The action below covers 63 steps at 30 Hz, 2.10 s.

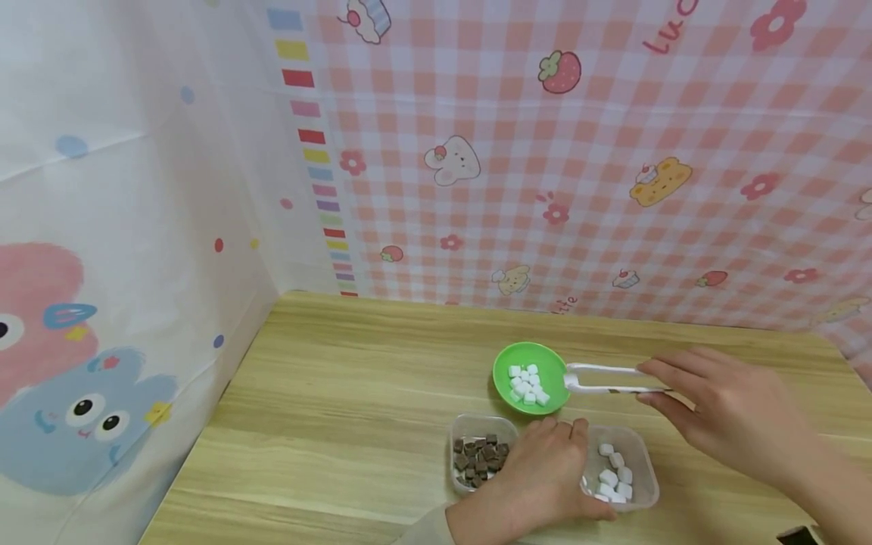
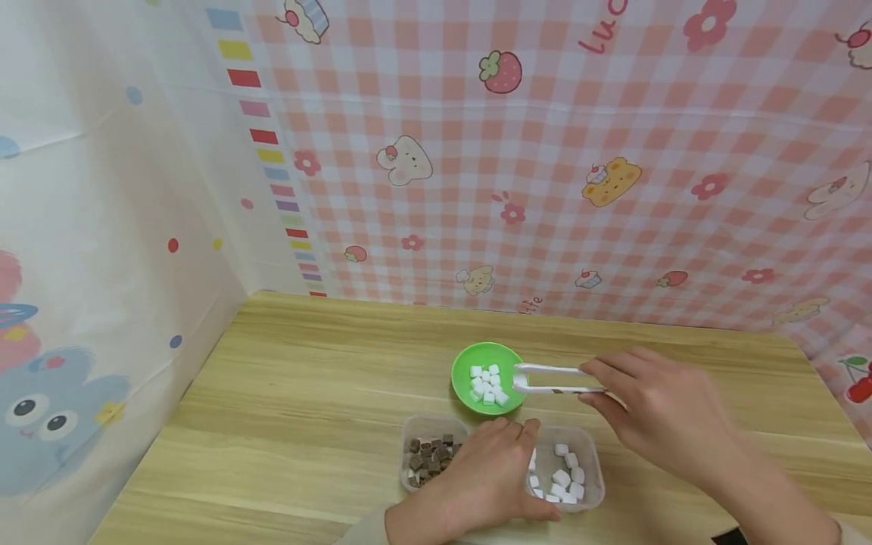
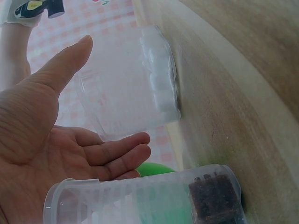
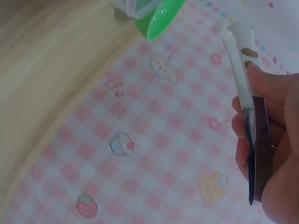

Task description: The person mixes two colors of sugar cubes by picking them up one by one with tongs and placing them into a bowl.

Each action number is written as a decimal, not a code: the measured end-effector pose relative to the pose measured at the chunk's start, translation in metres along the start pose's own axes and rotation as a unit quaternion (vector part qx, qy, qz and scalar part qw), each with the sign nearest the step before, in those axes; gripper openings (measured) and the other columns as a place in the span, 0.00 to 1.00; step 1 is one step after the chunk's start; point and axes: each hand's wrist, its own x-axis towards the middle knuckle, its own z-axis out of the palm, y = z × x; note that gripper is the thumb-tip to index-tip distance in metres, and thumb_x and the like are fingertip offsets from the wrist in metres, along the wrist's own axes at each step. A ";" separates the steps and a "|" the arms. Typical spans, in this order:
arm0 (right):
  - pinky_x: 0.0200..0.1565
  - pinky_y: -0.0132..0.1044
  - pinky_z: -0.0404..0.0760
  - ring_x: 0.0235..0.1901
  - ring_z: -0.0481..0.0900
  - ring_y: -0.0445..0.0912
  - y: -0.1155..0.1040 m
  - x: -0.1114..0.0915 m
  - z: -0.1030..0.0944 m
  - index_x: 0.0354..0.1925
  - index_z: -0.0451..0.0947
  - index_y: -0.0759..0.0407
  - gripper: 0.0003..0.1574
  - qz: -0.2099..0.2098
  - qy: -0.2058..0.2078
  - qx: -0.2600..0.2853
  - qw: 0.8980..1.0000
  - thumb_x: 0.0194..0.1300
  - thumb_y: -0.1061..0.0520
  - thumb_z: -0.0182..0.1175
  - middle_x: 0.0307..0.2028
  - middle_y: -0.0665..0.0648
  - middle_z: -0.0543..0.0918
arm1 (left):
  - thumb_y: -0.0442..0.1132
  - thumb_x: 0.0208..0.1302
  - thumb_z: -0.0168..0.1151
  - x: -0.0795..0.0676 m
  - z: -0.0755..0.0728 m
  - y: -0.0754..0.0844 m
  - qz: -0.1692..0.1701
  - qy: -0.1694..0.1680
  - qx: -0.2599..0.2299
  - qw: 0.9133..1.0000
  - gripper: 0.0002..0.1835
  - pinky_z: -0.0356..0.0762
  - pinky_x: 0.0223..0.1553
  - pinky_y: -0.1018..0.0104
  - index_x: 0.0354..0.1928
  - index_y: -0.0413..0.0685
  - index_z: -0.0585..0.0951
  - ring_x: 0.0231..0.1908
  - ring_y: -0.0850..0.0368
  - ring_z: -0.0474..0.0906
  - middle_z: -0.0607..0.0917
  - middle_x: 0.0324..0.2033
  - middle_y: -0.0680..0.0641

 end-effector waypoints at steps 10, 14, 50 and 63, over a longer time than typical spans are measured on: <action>0.25 0.50 0.83 0.34 0.88 0.53 -0.002 0.004 0.032 0.44 0.90 0.59 0.40 0.036 0.005 0.026 0.999 0.81 0.31 0.45 0.38 0.56 0.90 | 0.80 0.44 0.72 0.000 0.001 0.001 0.001 0.006 0.000 1.000 0.48 0.73 0.54 0.72 0.57 0.51 0.79 0.46 0.65 0.75 0.83 0.43 0.60; 0.22 0.48 0.81 0.33 0.88 0.53 -0.001 0.003 0.037 0.45 0.90 0.59 0.40 0.048 0.008 0.027 0.998 0.81 0.30 0.45 0.38 0.56 0.90 | 0.80 0.44 0.72 0.000 0.001 0.001 0.002 0.008 0.005 1.000 0.49 0.73 0.55 0.72 0.58 0.51 0.78 0.48 0.65 0.76 0.83 0.45 0.60; 0.20 0.30 0.73 0.26 0.80 0.35 0.004 -0.043 -0.009 0.33 0.89 0.47 0.33 0.005 -0.125 0.018 0.992 0.71 0.25 0.56 0.31 0.41 0.86 | 0.79 0.46 0.72 0.000 -0.002 0.000 -0.023 -0.025 -0.026 0.999 0.56 0.70 0.66 0.67 0.70 0.46 0.75 0.58 0.61 0.76 0.83 0.58 0.53; 0.23 0.31 0.73 0.29 0.74 0.29 -0.008 -0.051 0.011 0.33 0.88 0.47 0.23 -0.009 -0.190 0.102 0.976 0.33 0.51 0.85 0.32 0.37 0.82 | 0.78 0.45 0.74 0.001 -0.001 0.000 -0.004 -0.007 -0.019 1.000 0.41 0.70 0.43 0.74 0.46 0.54 0.76 0.36 0.65 0.69 0.75 0.32 0.61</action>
